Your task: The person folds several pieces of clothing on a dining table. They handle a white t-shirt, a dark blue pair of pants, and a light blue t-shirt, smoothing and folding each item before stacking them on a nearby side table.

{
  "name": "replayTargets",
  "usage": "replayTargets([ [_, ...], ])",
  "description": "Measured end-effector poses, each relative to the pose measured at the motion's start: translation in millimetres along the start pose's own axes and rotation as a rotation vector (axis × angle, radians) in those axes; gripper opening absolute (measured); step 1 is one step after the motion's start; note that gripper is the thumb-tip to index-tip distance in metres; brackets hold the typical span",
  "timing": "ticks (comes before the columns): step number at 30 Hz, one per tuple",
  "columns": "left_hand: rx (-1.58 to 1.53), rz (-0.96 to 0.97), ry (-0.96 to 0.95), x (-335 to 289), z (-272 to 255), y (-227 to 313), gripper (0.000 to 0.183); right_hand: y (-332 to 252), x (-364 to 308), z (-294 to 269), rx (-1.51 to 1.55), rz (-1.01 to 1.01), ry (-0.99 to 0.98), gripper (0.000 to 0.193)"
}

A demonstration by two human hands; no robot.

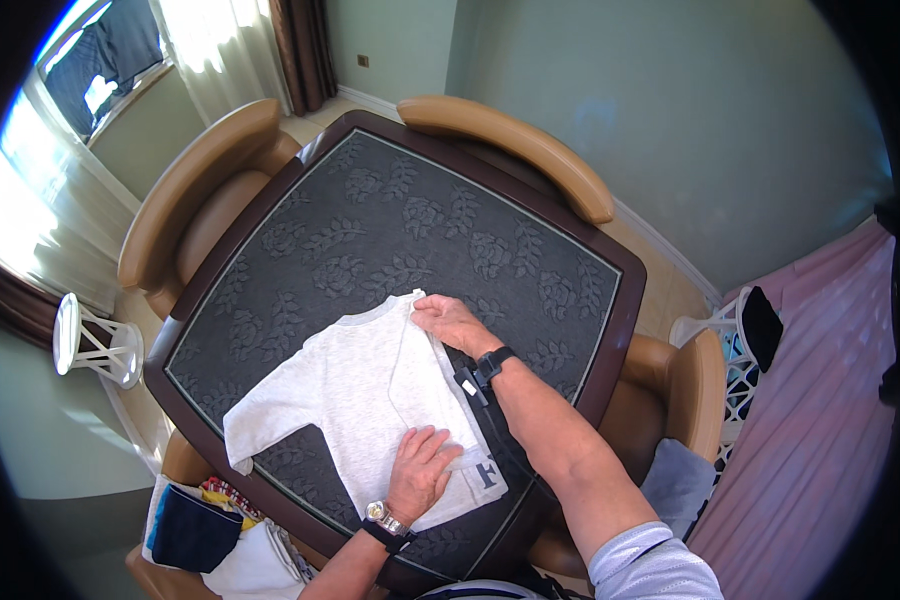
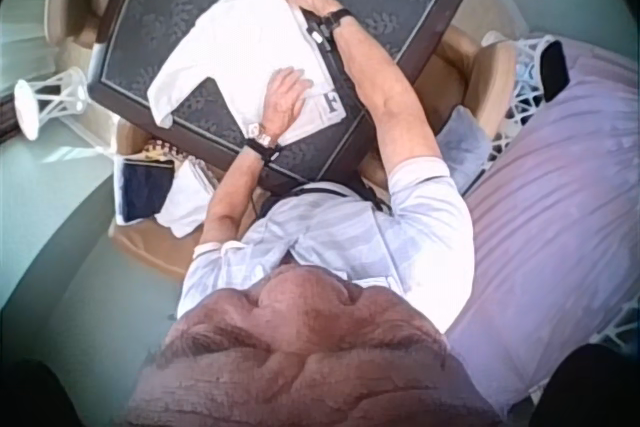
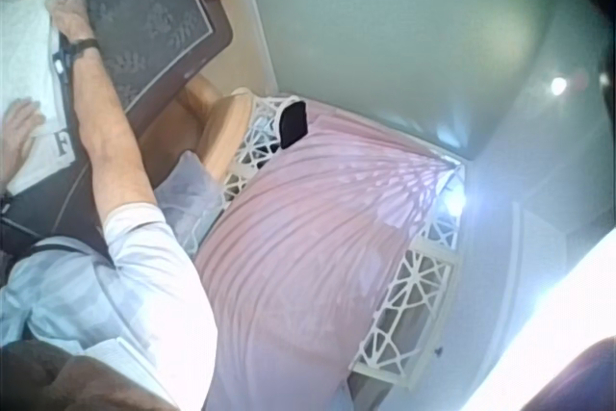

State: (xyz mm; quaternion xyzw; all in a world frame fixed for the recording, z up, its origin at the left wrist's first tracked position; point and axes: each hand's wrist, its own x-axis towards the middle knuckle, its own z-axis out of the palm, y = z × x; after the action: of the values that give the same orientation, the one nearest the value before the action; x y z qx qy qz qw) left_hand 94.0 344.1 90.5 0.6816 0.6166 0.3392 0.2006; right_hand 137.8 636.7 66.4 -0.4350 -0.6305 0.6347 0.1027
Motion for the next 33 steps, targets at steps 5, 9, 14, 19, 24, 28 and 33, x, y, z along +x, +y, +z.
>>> replayTargets([
  [5, 0.029, -0.01, 0.034, -0.5, 9.9, -2.4, 0.05, 12.5, 6.1, 6.6, -0.029, -0.071, 0.073, 0.044],
  [9, 0.05, 0.001, 0.038, 1.4, 17.2, 0.1, 0.049, 19.6, 6.9, 12.9, -0.16, -0.12, 0.253, 0.038],
  [14, 0.107, -0.008, -0.038, -0.4, 20.7, 1.9, 0.047, 10.8, -1.6, 14.1, -0.26, -0.164, 0.363, 0.037],
  [19, 0.163, 0.008, -0.032, -9.0, 25.0, 12.0, 0.052, 1.8, -31.8, 31.4, -0.682, -0.613, 0.465, 0.045],
  [24, 0.187, 0.058, -0.177, -16.6, 41.9, 18.1, 0.06, 23.2, -54.9, 67.6, -0.91, -0.655, 0.099, 0.059],
  [28, 0.251, 0.111, -0.234, -33.0, 50.3, 21.9, 0.061, 39.4, -51.7, 71.5, -1.005, -0.659, 0.1, 0.065],
  [33, 0.23, 0.104, -0.264, -43.6, 56.4, 28.9, 0.062, 41.4, -50.7, 71.0, -0.959, -0.651, 0.093, 0.063],
])
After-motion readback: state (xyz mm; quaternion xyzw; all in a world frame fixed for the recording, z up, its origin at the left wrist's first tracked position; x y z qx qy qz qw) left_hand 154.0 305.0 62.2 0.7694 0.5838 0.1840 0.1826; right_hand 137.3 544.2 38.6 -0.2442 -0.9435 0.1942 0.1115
